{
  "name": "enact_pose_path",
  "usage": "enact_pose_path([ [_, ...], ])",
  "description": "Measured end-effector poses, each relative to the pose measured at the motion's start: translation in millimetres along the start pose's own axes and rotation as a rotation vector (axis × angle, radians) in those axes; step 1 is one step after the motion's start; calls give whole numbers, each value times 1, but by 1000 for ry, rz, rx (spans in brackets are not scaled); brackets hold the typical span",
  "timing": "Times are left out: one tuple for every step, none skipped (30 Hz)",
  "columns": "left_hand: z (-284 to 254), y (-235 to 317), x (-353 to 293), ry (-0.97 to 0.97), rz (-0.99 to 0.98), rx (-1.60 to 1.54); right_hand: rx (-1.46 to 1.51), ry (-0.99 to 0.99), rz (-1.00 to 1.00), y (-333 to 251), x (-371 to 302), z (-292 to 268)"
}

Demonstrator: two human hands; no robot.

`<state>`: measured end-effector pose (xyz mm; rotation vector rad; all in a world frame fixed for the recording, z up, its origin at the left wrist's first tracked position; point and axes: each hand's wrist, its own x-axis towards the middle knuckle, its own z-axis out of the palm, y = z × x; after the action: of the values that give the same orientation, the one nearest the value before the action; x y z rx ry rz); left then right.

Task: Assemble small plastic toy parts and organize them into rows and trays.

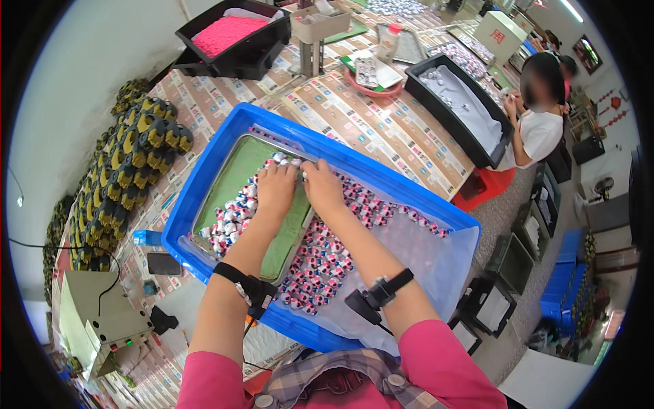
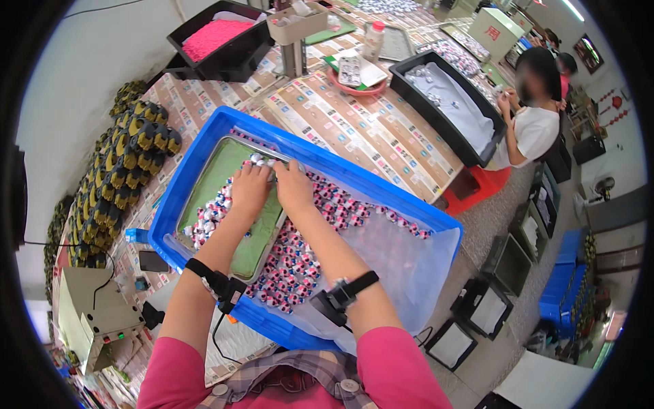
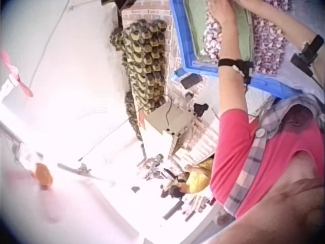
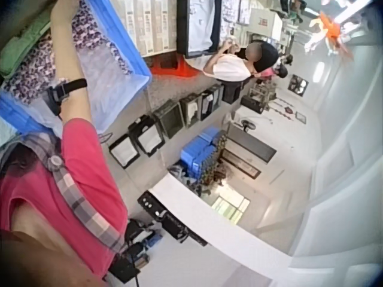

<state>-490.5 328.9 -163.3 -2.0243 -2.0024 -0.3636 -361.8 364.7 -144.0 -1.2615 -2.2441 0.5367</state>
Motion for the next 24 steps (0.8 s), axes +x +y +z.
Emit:
enact_pose_path([
  [1, -3, -2, -5, -21, 14, 0, -2, 6, -3, -4, -15],
  [-4, -3, -2, -2, -40, -23, 171, 5, 73, -1, -12, -34],
  [-11, 7, 5, 3, -27, -38, 330, 26, 145, 14, -20, -56],
  [-25, 16, 10, 16, -102, -159, 405, 52, 155, 41, -32, -68],
  [-28, 34, 19, 28, -161, -307, 459, 93, 178, 80, -50, -87],
  [-38, 38, 19, 86, -145, -471, 610, 21, 281, 99, -64, -106],
  [-41, 34, 6, 102, -176, -509, 697, -78, 378, 102, -74, -114],
  [-53, 54, 3, -22, -308, -772, 705, -73, 386, 113, -90, -126],
  [-62, 71, -3, -148, -447, -1025, 788, -140, 499, 118, -104, -136],
  [-55, 87, -15, -235, -444, -1159, 868, -209, 613, 120, -117, -140],
  [-47, 103, -27, -320, -437, -1293, 877, -206, 610, 119, -127, -140],
  [-46, 121, -38, -377, -456, -1334, 960, -249, 673, 120, -137, -135],
  [-46, 141, -44, -437, -465, -1384, 1036, -282, 739, 122, -146, -132],
  [-47, 157, -51, -482, -461, -1395, 989, -222, 742, 123, -149, -123],
  [-48, 170, -54, -526, -458, -1406, 990, -212, 745, 126, -152, -121],
  [-48, 178, -54, -583, -414, -1356, 508, -136, 425, 130, -152, -120],
  [-47, 180, -57, -585, -416, -1351, 33, -66, 101, 123, -149, -117],
  [-44, 182, -60, -499, -348, -1197, -24, -50, 55, 112, -146, -115],
  [-39, 184, -64, -412, -281, -1042, -18, -51, 53, 106, -145, -113],
  [-35, 188, -64, -249, -196, -980, -83, -125, 37, 103, -143, -111],
  [-31, 190, -65, -246, -201, -974, -148, -200, 18, 101, -141, -109],
  [-27, 191, -64, -227, -120, -886, -143, -203, 9, 102, -141, -105],
  [-25, 192, -62, -206, -43, -799, -157, -198, -50, 106, -141, -102],
  [-22, 192, -60, -111, 8, -758, -170, -195, -111, 109, -141, -100],
])
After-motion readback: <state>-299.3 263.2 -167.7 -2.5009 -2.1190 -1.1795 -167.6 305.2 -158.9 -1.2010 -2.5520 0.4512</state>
